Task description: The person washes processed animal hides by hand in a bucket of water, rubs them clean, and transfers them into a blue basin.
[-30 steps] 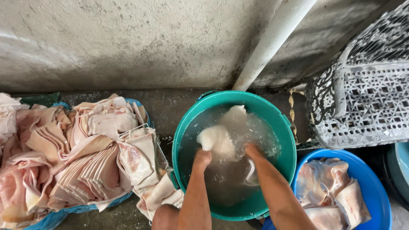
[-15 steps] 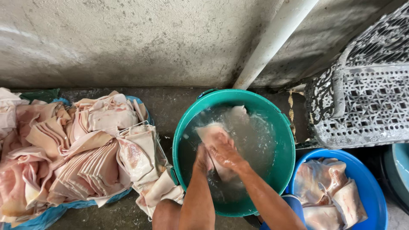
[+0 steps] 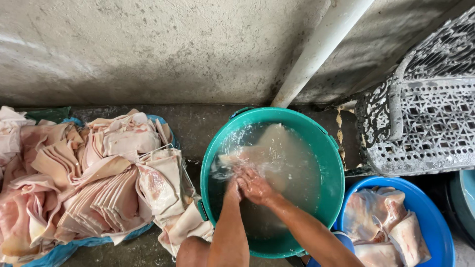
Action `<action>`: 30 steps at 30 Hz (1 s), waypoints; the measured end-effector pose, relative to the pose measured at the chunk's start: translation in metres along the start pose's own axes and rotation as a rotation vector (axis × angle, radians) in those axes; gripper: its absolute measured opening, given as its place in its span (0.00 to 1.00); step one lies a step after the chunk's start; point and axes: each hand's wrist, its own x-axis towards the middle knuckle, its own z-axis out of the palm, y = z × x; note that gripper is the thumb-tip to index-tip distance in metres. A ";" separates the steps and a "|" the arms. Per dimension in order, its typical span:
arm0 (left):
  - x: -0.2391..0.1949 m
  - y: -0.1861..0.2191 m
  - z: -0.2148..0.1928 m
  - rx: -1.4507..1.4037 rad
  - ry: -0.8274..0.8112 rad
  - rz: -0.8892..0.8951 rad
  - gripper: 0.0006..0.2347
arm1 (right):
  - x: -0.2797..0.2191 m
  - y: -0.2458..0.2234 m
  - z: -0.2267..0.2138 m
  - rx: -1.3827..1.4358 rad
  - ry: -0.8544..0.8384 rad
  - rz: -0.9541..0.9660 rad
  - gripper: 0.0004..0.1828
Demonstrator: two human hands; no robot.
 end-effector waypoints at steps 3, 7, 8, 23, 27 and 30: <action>-0.008 0.005 0.001 0.148 0.157 0.008 0.25 | 0.000 0.029 -0.005 0.246 -0.071 0.194 0.22; -0.042 0.010 0.019 0.150 0.102 0.087 0.27 | 0.006 0.051 -0.009 0.610 -0.016 0.579 0.21; -0.049 0.013 0.023 0.186 0.128 0.120 0.28 | 0.007 0.049 -0.009 0.637 0.003 0.577 0.21; -0.029 0.014 0.023 1.152 0.082 0.821 0.19 | -0.004 0.047 -0.024 0.418 0.289 0.671 0.20; -0.028 0.006 0.010 0.859 0.066 0.363 0.23 | 0.007 0.032 0.007 0.469 0.250 0.705 0.23; -0.020 -0.006 0.007 0.747 0.184 0.078 0.27 | 0.007 0.012 0.013 0.287 0.384 0.398 0.24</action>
